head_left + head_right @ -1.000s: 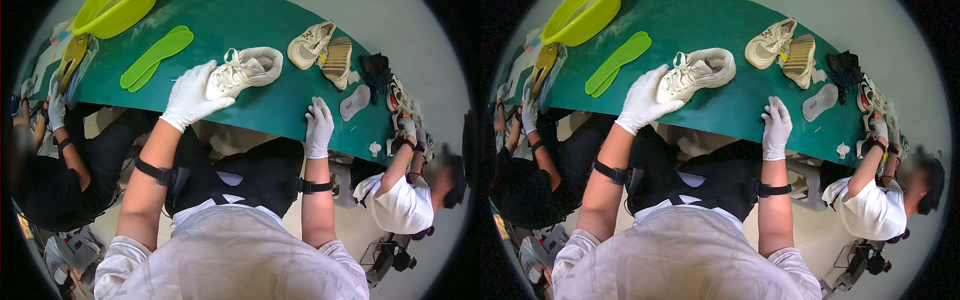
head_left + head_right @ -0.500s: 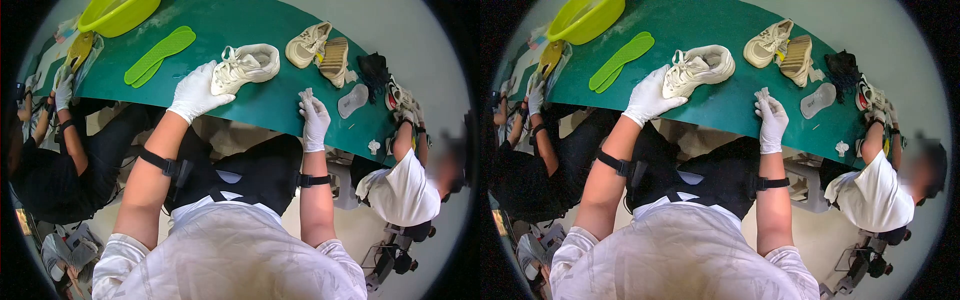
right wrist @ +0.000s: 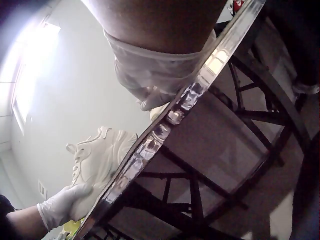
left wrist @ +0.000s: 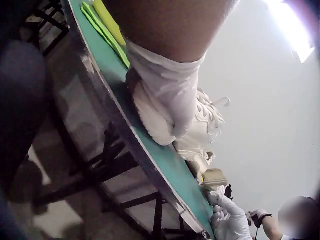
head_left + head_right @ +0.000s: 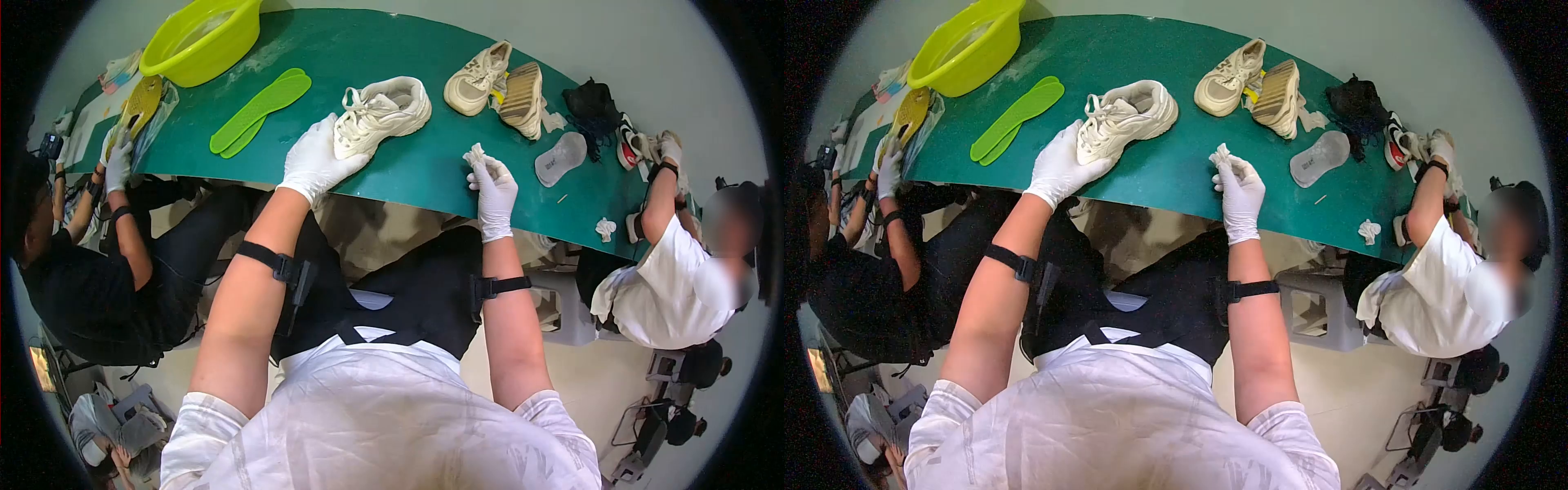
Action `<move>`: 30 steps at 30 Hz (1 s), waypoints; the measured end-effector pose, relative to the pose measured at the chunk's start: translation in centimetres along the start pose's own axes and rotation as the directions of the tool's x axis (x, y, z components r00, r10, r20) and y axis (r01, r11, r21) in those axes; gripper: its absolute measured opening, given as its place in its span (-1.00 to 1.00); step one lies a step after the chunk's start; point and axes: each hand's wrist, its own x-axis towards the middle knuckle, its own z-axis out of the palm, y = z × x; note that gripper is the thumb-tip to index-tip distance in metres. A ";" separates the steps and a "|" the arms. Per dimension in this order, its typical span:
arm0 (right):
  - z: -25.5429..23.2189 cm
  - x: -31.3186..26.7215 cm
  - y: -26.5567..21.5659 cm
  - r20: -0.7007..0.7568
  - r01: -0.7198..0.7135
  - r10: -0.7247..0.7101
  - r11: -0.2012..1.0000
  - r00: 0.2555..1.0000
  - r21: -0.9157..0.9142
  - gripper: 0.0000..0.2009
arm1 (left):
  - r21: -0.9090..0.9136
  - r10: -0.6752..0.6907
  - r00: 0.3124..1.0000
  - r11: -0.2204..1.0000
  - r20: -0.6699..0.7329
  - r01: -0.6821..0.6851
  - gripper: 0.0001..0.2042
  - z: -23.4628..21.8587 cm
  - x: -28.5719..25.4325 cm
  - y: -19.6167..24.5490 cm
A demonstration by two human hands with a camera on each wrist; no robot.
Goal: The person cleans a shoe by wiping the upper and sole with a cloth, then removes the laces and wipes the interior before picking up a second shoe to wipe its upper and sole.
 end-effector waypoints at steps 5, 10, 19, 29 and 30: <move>0.0 -0.2 0.3 -0.012 -0.010 0.009 0.999 1.000 -0.053 -0.76 | -0.012 -0.092 0.993 0.996 0.079 0.093 -0.04 -1.4 0.0 1.7; 0.3 -0.9 -0.3 0.003 -0.021 0.021 1.000 1.000 -0.019 -0.75 | 0.075 -0.121 0.982 0.991 0.143 0.112 0.04 -2.3 0.2 2.6; 2.7 -0.3 -0.8 -0.021 -0.075 0.072 0.982 0.997 -0.173 -0.74 | -0.161 0.047 0.999 0.986 -0.016 -0.049 0.12 -1.8 1.4 2.4; 10.6 6.4 0.1 0.040 0.148 -0.143 0.916 0.989 -0.372 -0.76 | -0.070 0.000 0.997 0.998 0.080 0.005 -0.38 -1.8 4.1 3.3; 11.2 6.0 0.7 0.020 0.197 -0.204 0.909 0.979 -0.366 -0.79 | -0.046 0.025 0.994 0.999 0.107 -0.020 -0.41 -1.8 4.3 3.2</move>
